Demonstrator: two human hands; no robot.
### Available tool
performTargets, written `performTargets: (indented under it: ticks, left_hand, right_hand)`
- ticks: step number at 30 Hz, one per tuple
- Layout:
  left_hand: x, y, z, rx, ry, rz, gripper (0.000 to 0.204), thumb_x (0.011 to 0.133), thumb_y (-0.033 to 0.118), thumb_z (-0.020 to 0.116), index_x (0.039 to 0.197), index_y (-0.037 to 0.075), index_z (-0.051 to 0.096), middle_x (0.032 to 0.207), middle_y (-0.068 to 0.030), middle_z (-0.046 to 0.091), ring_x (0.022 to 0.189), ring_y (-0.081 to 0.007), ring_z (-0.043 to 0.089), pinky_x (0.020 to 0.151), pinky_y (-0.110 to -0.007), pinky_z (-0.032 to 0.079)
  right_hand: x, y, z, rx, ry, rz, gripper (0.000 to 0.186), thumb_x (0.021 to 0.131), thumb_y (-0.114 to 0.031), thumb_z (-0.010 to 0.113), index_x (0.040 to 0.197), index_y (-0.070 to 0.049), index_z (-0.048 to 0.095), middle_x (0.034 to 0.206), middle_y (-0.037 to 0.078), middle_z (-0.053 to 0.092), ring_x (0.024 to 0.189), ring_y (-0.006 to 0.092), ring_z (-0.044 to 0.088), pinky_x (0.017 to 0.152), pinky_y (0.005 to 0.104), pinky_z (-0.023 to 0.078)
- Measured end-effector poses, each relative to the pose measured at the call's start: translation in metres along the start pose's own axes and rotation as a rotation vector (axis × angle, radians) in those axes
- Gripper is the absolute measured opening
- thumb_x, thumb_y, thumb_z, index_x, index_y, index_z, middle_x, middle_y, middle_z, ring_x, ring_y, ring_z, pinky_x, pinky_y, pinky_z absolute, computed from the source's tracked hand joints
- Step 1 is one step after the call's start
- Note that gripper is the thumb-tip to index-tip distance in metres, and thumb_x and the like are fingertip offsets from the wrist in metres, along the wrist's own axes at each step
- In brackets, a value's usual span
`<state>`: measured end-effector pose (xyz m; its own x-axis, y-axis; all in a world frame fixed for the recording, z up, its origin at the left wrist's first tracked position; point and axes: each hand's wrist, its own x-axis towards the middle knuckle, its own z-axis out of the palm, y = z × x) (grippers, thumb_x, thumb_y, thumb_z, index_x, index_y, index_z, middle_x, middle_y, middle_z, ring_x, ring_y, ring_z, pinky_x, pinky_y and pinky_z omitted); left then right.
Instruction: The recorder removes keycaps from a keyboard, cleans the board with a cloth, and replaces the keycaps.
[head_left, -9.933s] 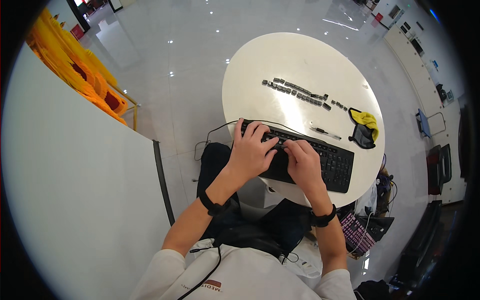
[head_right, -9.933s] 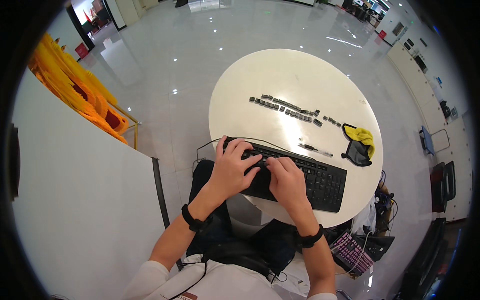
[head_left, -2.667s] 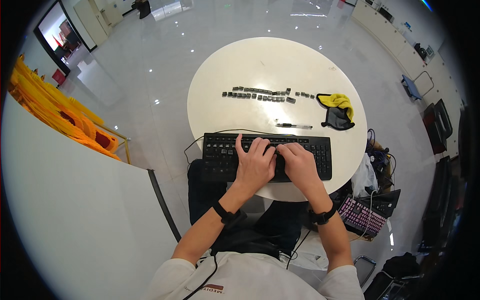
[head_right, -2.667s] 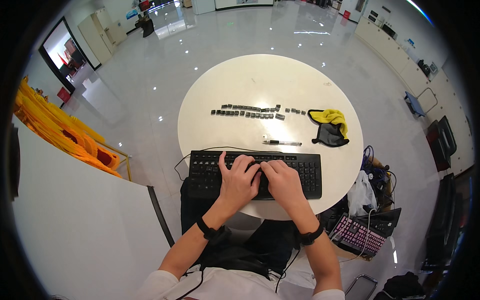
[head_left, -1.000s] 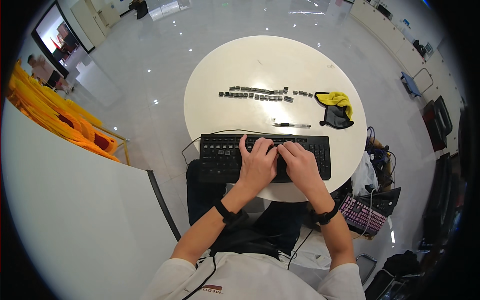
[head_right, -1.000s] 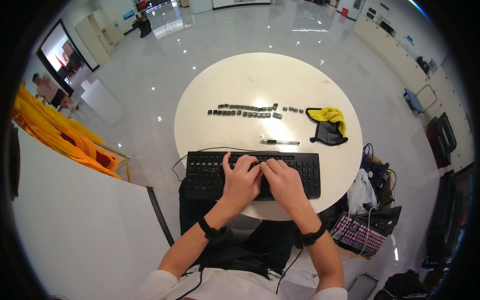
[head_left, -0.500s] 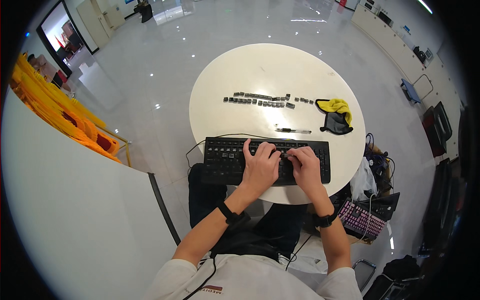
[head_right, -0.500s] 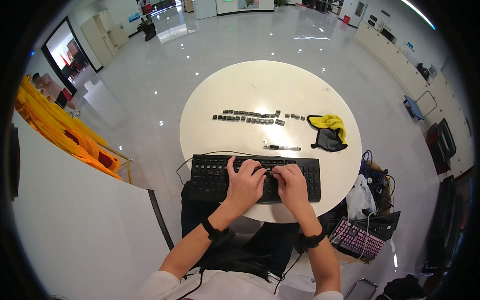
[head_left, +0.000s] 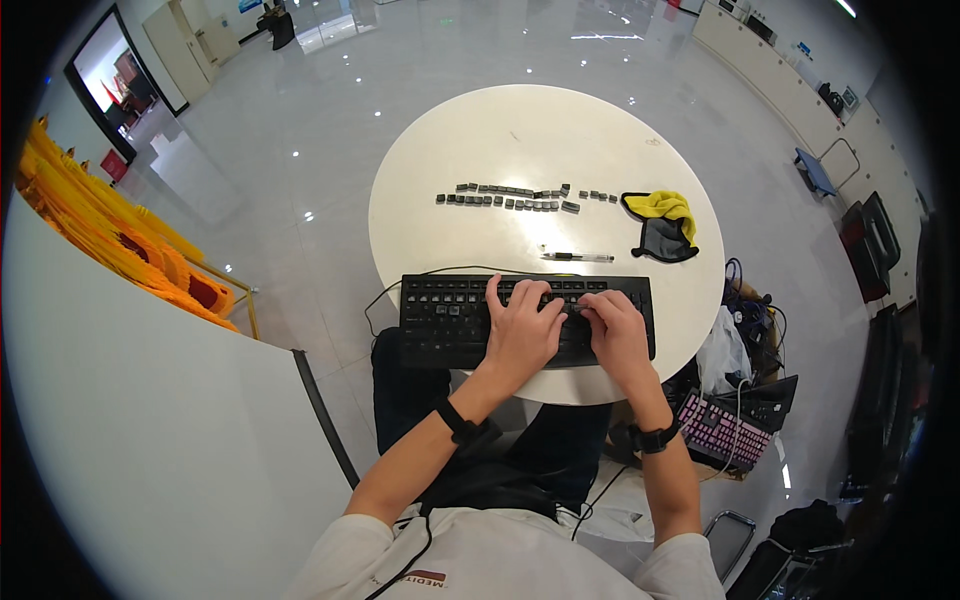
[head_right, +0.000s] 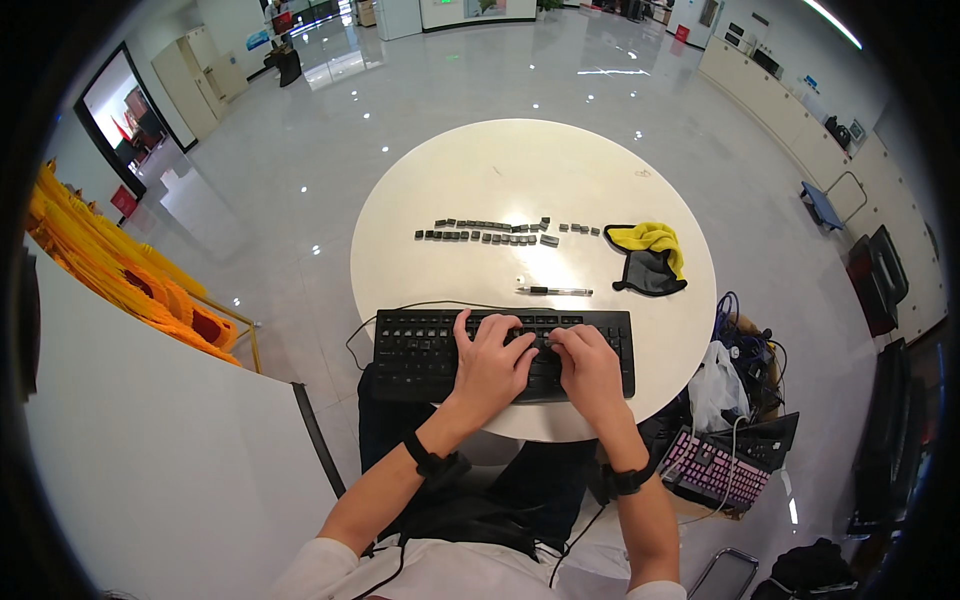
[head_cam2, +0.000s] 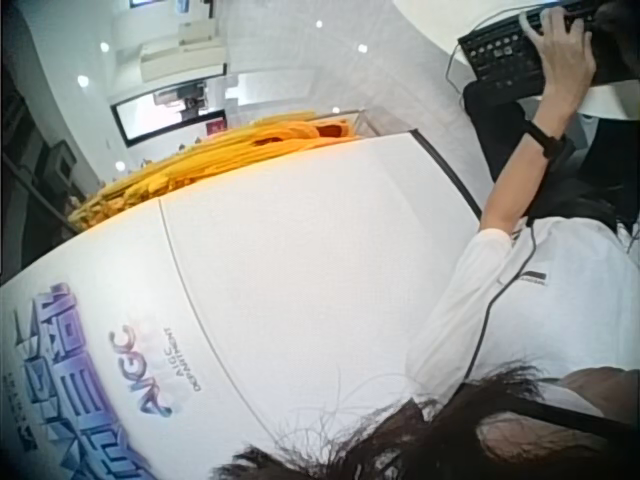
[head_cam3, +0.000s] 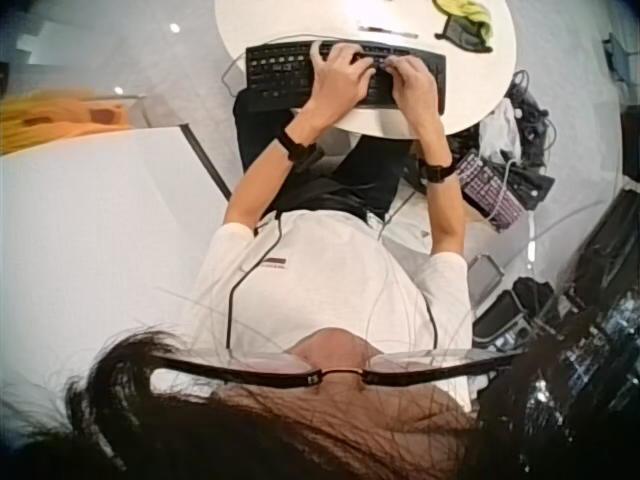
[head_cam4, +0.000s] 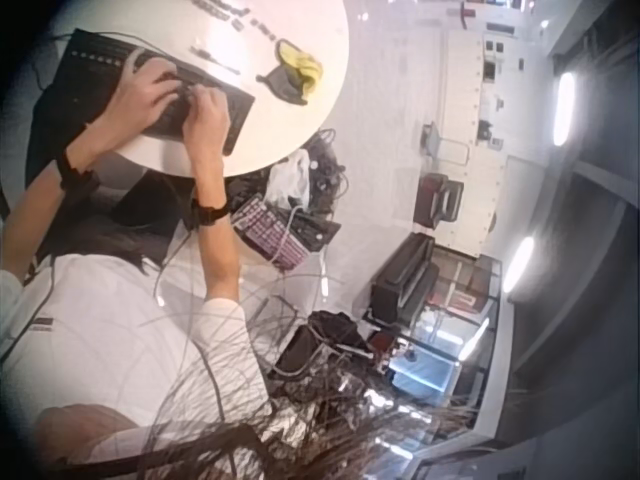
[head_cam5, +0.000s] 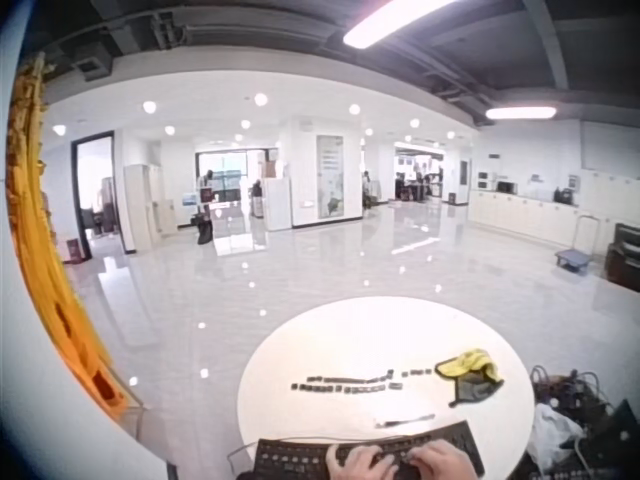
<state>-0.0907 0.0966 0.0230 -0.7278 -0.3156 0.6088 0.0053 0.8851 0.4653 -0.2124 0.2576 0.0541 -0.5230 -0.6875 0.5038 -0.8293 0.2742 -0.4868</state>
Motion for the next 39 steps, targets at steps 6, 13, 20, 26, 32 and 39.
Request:
performTargets:
  ticks: [6,13,20,26,32,39]
  left_hand:
    - [0.002,0.004,-0.001,0.025,-0.041,-0.024,0.020,0.095,0.016,0.086,0.114,0.011,0.085,0.123,-0.0059,0.071,0.125,-0.0269,0.067,0.127,-0.072,0.027]
    - [0.003,0.004,0.000,0.041,-0.032,-0.024,0.017,0.095,0.015,0.085,0.111,0.010,0.083,0.123,-0.0060,0.070,0.126,-0.0271,0.067,0.126,-0.072,0.027]
    - [0.002,0.003,0.002,0.033,-0.023,-0.026,0.016,0.096,0.015,0.084,0.111,0.011,0.083,0.122,-0.0061,0.070,0.125,-0.0269,0.068,0.126,-0.072,0.028]
    - [0.001,0.003,0.000,0.040,-0.033,-0.030,0.016,0.096,0.016,0.084,0.111,0.011,0.083,0.122,-0.0055,0.070,0.125,-0.0261,0.068,0.126,-0.072,0.028]
    - [0.001,0.003,0.002,0.036,-0.028,-0.023,0.016,0.096,0.017,0.084,0.112,0.011,0.084,0.122,-0.0046,0.071,0.125,-0.0251,0.068,0.127,-0.071,0.026]
    - [0.002,0.005,0.001,0.062,-0.035,-0.019,0.019,0.098,0.017,0.084,0.116,0.011,0.084,0.122,-0.0046,0.071,0.126,-0.0252,0.068,0.127,-0.071,0.027]
  right_hand:
    - [0.004,-0.003,0.002,-0.007,-0.028,-0.046,0.026,0.093,0.011,0.078,0.117,0.000,0.079,0.107,0.015,0.078,0.098,0.0363,0.079,0.084,0.0433,0.065]
    - [0.012,-0.010,0.001,-0.177,-0.100,-0.242,0.042,0.082,0.007,0.074,0.123,-0.002,0.076,0.111,0.010,0.076,0.099,0.0308,0.076,0.084,0.0418,0.065]
    - [0.012,-0.009,0.001,-0.215,-0.159,-0.273,0.044,0.081,0.004,0.073,0.125,-0.001,0.074,0.111,0.010,0.075,0.099,0.0304,0.074,0.084,0.0425,0.065]
    - [0.006,0.000,0.007,-0.004,-0.014,-0.081,0.031,0.088,0.009,0.077,0.117,-0.002,0.078,0.105,0.013,0.079,0.100,0.0345,0.076,0.086,0.0438,0.063]
    - [0.003,-0.004,-0.003,0.059,0.007,0.025,0.022,0.094,0.009,0.078,0.113,-0.001,0.079,0.105,0.016,0.079,0.099,0.0387,0.076,0.085,0.0447,0.062]
    - [-0.001,0.013,-0.025,-0.013,0.030,0.073,0.023,0.095,0.007,0.078,0.117,-0.002,0.079,0.103,0.016,0.077,0.098,0.0384,0.075,0.084,0.0466,0.062]
